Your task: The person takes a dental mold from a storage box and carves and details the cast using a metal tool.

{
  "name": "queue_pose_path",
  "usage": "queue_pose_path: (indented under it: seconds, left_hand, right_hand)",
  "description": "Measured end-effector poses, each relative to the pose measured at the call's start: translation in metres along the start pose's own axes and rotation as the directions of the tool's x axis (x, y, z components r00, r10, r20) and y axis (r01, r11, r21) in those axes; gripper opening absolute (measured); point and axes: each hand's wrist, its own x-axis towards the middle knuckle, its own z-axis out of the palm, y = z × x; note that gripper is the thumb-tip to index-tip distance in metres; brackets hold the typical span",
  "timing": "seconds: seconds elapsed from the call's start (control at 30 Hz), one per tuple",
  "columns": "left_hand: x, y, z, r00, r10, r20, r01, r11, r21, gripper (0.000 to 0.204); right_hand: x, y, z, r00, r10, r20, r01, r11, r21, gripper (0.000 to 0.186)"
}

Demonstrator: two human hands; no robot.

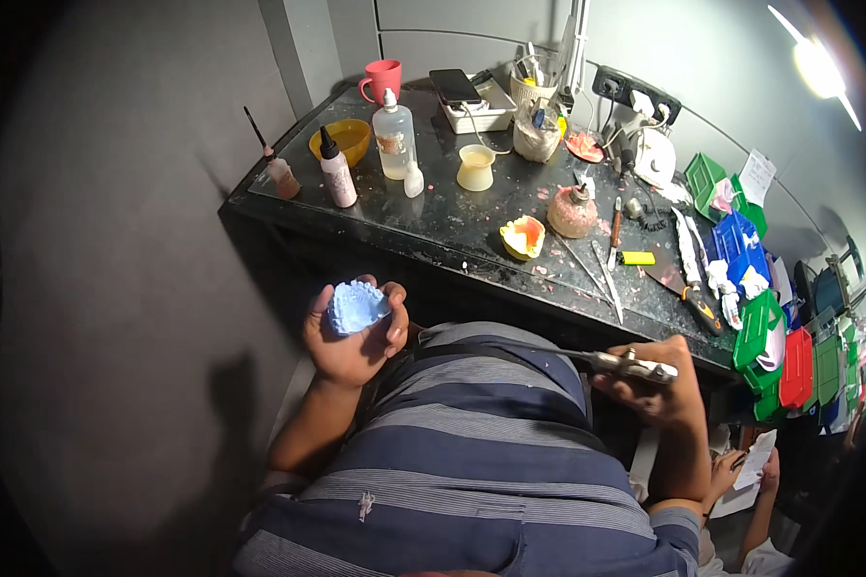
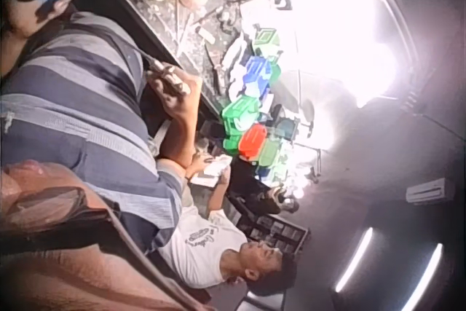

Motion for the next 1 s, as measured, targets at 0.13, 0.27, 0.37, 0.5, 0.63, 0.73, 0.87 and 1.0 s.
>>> queue_pose_path:
  seconds: [0.13,0.27,0.37,0.5,0.63,0.73,0.87,1.0]
  left_hand:
    - [0.012,0.002,0.035,0.988,-0.144,0.048,0.15,0.978,-0.145,0.063]
    - [0.023,0.0,0.062,0.967,-0.23,0.111,0.244,0.96,-0.134,0.065]
    - [0.027,-0.006,0.062,0.936,-0.261,0.238,0.314,0.923,-0.222,0.068]
    - [0.035,-0.013,0.072,0.903,-0.289,0.318,0.398,0.84,-0.369,0.065]
    - [0.042,-0.015,0.089,0.902,-0.354,0.246,0.424,0.829,-0.365,0.051]
    - [0.044,-0.018,0.091,0.906,-0.364,0.216,0.421,0.828,-0.37,0.05]
    - [0.048,-0.02,0.073,0.915,-0.334,0.226,0.401,0.818,-0.412,0.06]
    - [0.051,-0.022,0.06,0.946,-0.324,-0.007,0.292,0.86,-0.419,0.063]
  right_hand:
    - [-0.029,0.031,-0.021,0.978,0.205,-0.034,-0.207,0.974,-0.091,0.033]
    - [-0.066,0.065,-0.032,0.922,0.362,-0.14,-0.364,0.931,0.016,0.017]
    - [-0.104,0.101,-0.051,0.864,0.423,-0.273,-0.412,0.906,0.1,0.022]
    - [-0.152,0.149,-0.082,0.695,0.581,-0.424,-0.533,0.812,0.239,0.02]
    - [-0.162,0.177,-0.072,0.629,0.594,-0.502,-0.484,0.804,0.345,0.023]
    - [-0.157,0.195,-0.072,0.664,0.621,-0.417,-0.49,0.782,0.385,0.023]
    - [-0.209,0.287,-0.073,0.555,0.572,-0.604,-0.356,0.82,0.449,0.021]
    - [-0.196,0.296,-0.052,0.5,0.613,-0.611,-0.191,0.767,0.613,0.022]
